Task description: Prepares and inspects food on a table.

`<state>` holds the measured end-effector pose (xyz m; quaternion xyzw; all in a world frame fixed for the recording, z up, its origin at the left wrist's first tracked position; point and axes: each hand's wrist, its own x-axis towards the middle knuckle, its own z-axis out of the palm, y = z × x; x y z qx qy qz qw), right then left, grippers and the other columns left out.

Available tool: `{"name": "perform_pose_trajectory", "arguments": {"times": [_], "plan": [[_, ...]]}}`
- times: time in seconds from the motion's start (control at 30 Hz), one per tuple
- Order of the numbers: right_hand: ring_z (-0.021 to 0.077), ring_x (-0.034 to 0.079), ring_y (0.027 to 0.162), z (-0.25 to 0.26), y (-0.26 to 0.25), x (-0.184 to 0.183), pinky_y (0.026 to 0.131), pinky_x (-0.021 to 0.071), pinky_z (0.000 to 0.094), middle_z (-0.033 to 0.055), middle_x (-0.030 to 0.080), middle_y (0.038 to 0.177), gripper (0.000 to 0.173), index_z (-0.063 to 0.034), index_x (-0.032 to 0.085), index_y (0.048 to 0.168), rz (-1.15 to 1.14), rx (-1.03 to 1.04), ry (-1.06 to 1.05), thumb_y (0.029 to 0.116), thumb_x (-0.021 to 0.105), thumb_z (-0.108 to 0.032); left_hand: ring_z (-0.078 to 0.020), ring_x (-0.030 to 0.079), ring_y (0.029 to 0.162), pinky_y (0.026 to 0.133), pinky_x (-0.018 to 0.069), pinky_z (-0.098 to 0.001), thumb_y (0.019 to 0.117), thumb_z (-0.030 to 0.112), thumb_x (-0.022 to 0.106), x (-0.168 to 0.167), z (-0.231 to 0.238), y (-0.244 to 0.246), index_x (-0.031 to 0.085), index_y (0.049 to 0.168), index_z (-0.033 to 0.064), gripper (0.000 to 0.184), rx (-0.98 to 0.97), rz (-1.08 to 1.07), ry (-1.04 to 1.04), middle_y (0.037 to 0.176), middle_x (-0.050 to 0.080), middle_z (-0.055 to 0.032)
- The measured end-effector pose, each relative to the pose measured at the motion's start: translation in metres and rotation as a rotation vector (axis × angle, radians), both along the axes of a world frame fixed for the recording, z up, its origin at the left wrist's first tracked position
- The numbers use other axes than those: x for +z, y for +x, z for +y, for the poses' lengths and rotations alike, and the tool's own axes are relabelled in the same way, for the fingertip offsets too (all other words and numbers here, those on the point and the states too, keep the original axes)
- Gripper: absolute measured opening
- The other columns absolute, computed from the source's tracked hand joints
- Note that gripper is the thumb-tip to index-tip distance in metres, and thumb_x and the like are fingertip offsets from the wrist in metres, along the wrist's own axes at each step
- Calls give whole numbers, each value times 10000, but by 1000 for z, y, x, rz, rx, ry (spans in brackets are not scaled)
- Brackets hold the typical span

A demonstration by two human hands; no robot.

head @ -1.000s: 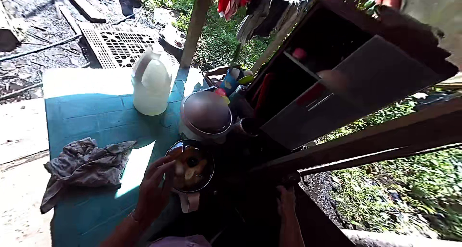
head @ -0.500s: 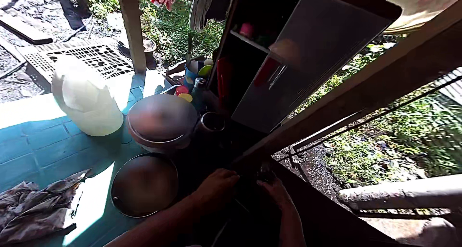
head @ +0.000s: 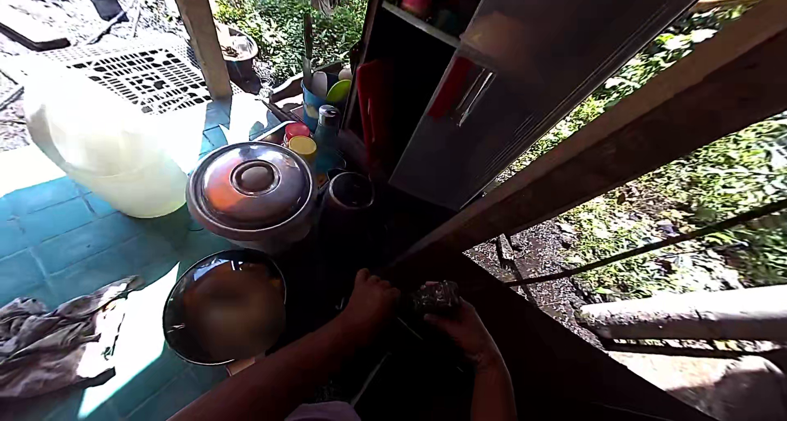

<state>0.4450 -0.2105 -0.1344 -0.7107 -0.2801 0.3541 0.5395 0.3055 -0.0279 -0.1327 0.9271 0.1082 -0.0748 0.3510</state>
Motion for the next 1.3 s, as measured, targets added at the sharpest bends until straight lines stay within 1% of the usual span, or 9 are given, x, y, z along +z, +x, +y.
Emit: {"name": "perform_pose_trajectory", "arguments": {"times": [0.17,0.27,0.43,0.5,0.63,0.73,1.03,1.17,1.3], "plan": [[110,685,1104,-23,23,6,968,563,265,134,699,1221,633,58,552,1362,-266,-39,-261,788,796,-54,-353,563,1301,1207,172,-641,1059,186,517,8,27,-8,694,1247,47,293,66,10,-4,1249,690,-165],[88,699,1073,-32,23,5,930,585,245,98,716,1183,643,50,566,1338,-214,-45,-195,753,804,-70,-331,625,1208,1179,210,-664,1024,212,606,18,36,-8,745,1161,78,237,104,-107,-76,1140,732,-133],[90,704,1070,-24,12,7,941,587,244,78,718,1181,690,65,526,1362,-41,9,-103,746,812,-55,-267,679,1074,1118,309,-666,985,202,677,45,35,0,780,1120,131,184,79,-244,-186,1051,752,-77],[109,701,1091,-24,10,6,959,584,260,83,713,1204,717,67,510,1382,6,18,-65,745,814,-63,-254,680,1060,1130,280,-684,985,205,680,46,33,1,785,1115,145,177,47,-257,-159,1024,754,-60],[139,680,1154,-30,6,3,993,576,291,106,663,1307,837,68,391,1490,74,2,21,759,791,-15,-293,638,1179,1184,157,-704,1010,238,644,39,18,4,768,1167,140,223,-21,-153,-90,1091,742,-92],[150,685,1147,-33,5,0,995,578,310,102,667,1304,845,57,374,1504,102,-7,59,768,784,6,-312,615,1225,1199,98,-702,1030,239,603,34,6,4,751,1184,103,254,-66,-99,-60,1119,733,-115],[140,709,1092,-32,-1,-3,968,591,308,64,719,1214,723,64,497,1410,150,-31,98,745,782,80,-310,562,1287,1205,18,-691,1068,263,523,30,-7,8,707,1276,105,320,-141,17,-37,1192,701,-127],[132,713,1068,-24,-5,-2,959,593,305,60,734,1182,665,60,568,1351,142,-8,70,724,780,117,-315,572,1266,1205,31,-693,1063,249,515,27,-10,9,723,1224,84,310,-147,-21,-29,1159,706,-122],[123,707,1084,-19,-7,0,972,585,292,74,726,1209,677,66,567,1363,112,0,38,724,787,113,-312,575,1260,1204,25,-693,1056,229,526,28,-9,8,725,1183,60,290,-155,-37,-25,1141,706,-125]]}}
